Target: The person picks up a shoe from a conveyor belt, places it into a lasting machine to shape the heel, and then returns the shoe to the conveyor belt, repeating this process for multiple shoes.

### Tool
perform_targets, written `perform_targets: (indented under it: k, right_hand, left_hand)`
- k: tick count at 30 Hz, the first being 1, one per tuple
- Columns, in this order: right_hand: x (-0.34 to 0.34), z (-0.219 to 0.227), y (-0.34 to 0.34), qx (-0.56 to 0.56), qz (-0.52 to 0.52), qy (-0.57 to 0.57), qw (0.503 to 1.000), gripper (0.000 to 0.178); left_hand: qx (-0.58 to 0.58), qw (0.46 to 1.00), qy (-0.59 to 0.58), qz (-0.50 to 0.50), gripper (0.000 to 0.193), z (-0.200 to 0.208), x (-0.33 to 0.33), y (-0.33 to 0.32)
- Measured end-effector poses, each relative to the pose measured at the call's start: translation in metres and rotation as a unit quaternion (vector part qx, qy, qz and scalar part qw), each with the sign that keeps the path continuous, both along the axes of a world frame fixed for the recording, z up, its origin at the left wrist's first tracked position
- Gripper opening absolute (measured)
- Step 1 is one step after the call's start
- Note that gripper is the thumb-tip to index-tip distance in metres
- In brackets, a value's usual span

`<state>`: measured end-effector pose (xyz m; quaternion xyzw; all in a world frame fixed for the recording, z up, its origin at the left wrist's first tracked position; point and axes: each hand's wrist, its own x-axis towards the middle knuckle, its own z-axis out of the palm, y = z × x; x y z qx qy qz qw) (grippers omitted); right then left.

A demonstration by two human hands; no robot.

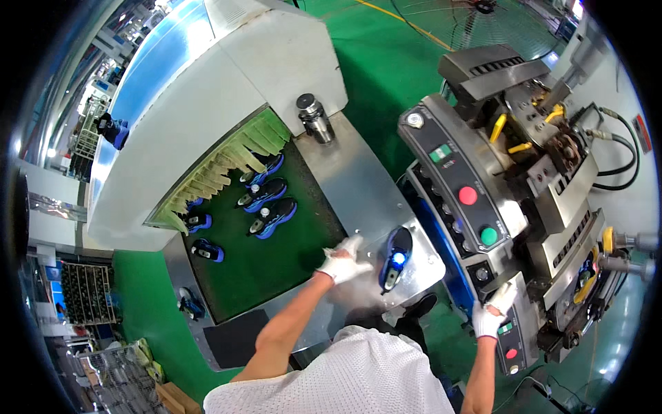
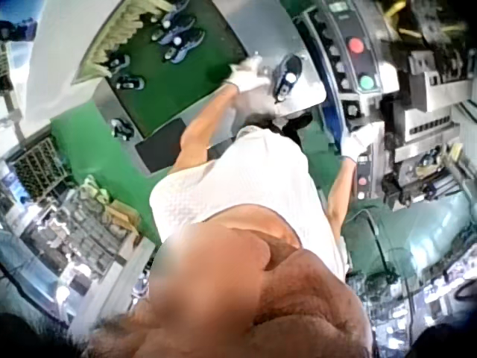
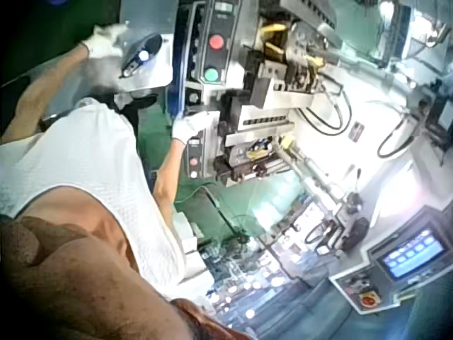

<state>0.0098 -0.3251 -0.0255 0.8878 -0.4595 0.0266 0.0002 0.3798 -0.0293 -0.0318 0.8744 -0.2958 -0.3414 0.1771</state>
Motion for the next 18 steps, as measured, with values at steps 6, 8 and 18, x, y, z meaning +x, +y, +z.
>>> perform_targets:
  k: [6, 8, 18]
  right_hand:
    - [-0.017, 0.025, 0.048, 0.042, -0.038, 0.043, 0.997, 0.103]
    - [-0.018, 0.016, 0.074, 0.136, -0.049, 0.040, 0.989, 0.100]
    - [0.088, 0.032, 0.136, 0.334, 0.011, 0.075, 0.939, 0.084]
  left_hand:
    - [-0.026, 0.955, -0.224, 0.191, 0.081, 0.019, 0.204, 0.135]
    - [0.003, 0.950, -0.279, 0.143, 0.083, -0.024, 0.226, 0.182]
    - [0.084, 0.971, -0.213, 0.064, 0.071, -0.089, 0.136, 0.176]
